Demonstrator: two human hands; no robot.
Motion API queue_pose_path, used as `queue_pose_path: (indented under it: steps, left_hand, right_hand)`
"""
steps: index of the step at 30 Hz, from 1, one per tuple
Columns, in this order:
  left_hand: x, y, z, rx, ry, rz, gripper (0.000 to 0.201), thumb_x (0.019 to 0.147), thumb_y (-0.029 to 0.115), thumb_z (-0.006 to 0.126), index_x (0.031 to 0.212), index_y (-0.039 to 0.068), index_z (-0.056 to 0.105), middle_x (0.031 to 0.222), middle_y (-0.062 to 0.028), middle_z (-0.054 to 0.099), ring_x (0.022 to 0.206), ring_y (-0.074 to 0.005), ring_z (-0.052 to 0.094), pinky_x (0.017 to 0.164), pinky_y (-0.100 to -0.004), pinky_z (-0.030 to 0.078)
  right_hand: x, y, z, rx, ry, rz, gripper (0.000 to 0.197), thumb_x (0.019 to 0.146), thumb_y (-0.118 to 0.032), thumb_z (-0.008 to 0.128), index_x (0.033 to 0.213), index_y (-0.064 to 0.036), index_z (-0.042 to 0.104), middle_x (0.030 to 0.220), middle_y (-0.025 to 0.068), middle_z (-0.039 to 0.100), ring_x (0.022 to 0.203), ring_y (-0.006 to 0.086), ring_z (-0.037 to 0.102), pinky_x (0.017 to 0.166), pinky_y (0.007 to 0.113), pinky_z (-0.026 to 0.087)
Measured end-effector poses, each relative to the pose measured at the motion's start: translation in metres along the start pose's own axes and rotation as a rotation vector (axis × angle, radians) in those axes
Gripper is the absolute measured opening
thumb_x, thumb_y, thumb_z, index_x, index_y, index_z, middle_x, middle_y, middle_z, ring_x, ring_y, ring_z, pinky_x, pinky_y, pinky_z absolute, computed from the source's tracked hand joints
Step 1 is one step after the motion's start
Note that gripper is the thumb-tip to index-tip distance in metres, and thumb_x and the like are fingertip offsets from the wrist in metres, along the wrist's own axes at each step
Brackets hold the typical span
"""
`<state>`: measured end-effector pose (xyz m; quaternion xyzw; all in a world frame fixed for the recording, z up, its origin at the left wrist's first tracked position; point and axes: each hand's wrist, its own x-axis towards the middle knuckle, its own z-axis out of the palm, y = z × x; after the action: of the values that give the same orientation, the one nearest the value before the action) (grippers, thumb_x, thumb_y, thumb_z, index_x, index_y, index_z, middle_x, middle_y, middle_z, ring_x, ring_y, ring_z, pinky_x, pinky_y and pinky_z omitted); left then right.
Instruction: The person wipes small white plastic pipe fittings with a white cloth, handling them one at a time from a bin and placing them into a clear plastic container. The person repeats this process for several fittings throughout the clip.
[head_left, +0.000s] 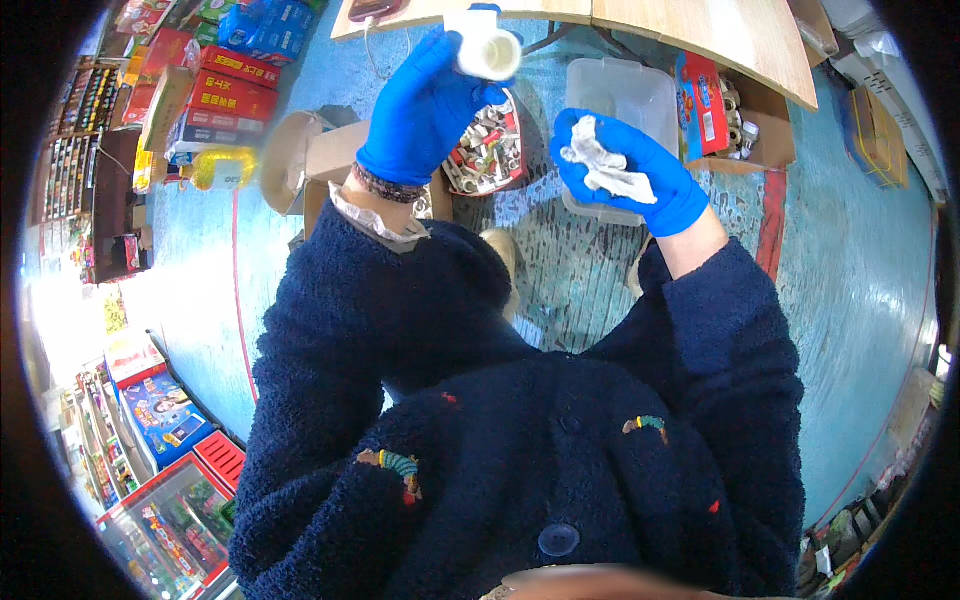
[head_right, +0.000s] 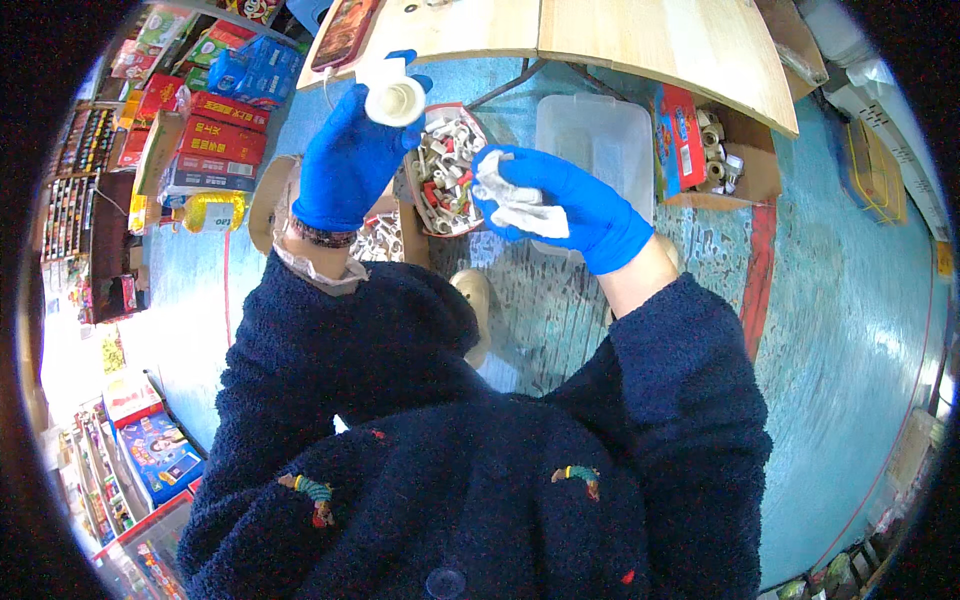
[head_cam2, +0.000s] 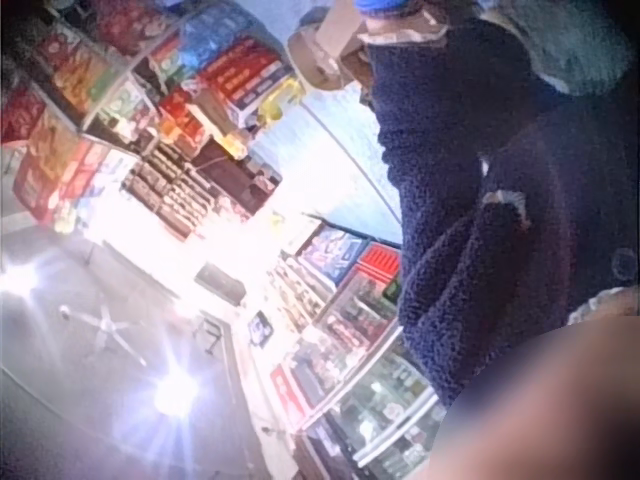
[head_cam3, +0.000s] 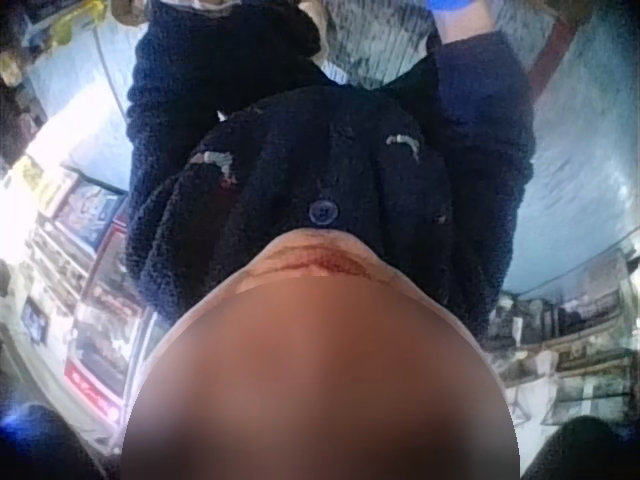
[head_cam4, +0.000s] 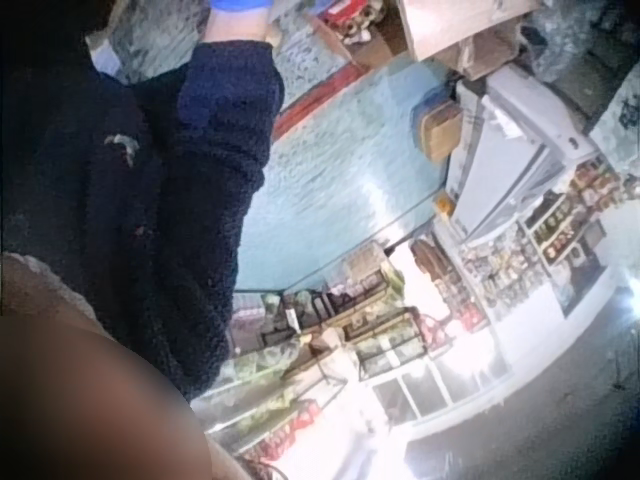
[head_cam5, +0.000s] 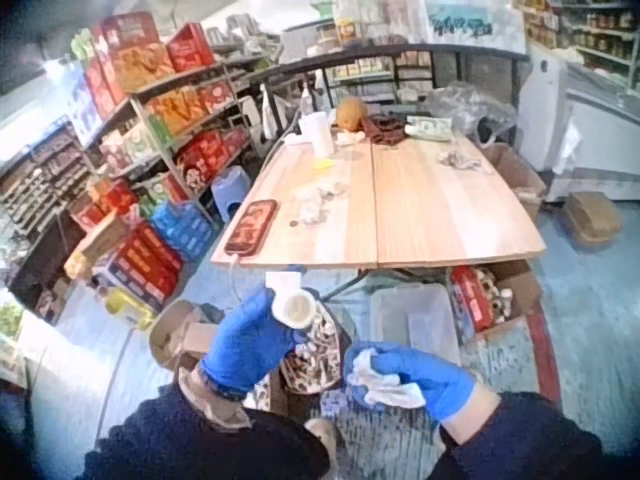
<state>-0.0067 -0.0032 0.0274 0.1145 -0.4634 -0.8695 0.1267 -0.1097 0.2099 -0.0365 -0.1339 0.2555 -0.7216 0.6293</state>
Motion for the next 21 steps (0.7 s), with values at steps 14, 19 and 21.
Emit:
queue_pose_path:
  steps: [14, 19, 21]
  left_hand:
    - [-0.004, -0.004, -0.001, 0.728, -0.144, -0.013, 0.053, 0.089, 0.034, 0.042, 0.128, -0.002, 0.037, 0.090, -0.0096, 0.051, 0.068, -0.0181, 0.048, 0.062, -0.0285, 0.044]
    - [0.001, -0.017, 0.000, 0.809, -0.167, -0.058, 0.051, 0.091, 0.037, 0.036, 0.125, 0.000, 0.039, 0.076, -0.0049, 0.046, 0.059, -0.0133, 0.041, 0.051, -0.0254, 0.037]
    - [0.003, -0.021, -0.004, 0.642, -0.141, -0.119, 0.040, 0.083, 0.023, 0.056, 0.116, 0.003, 0.047, 0.090, -0.0091, 0.057, 0.074, -0.0185, 0.056, 0.064, -0.0270, 0.047]
  right_hand:
    - [0.017, -0.029, 0.006, 0.161, 0.135, -0.314, 0.041, 0.090, -0.027, 0.051, 0.126, -0.0074, 0.047, 0.116, 0.0130, 0.056, 0.099, 0.0219, 0.058, 0.084, 0.033, 0.050]
    - [0.018, -0.031, 0.013, -0.105, 0.252, -0.516, 0.039, 0.090, -0.025, 0.051, 0.124, -0.0064, 0.048, 0.117, 0.0108, 0.056, 0.104, 0.0227, 0.056, 0.088, 0.030, 0.047]
    - [0.019, -0.032, 0.011, -0.072, 0.253, -0.541, 0.038, 0.090, -0.024, 0.052, 0.123, -0.0064, 0.049, 0.117, 0.0102, 0.056, 0.105, 0.0225, 0.056, 0.089, 0.029, 0.047]
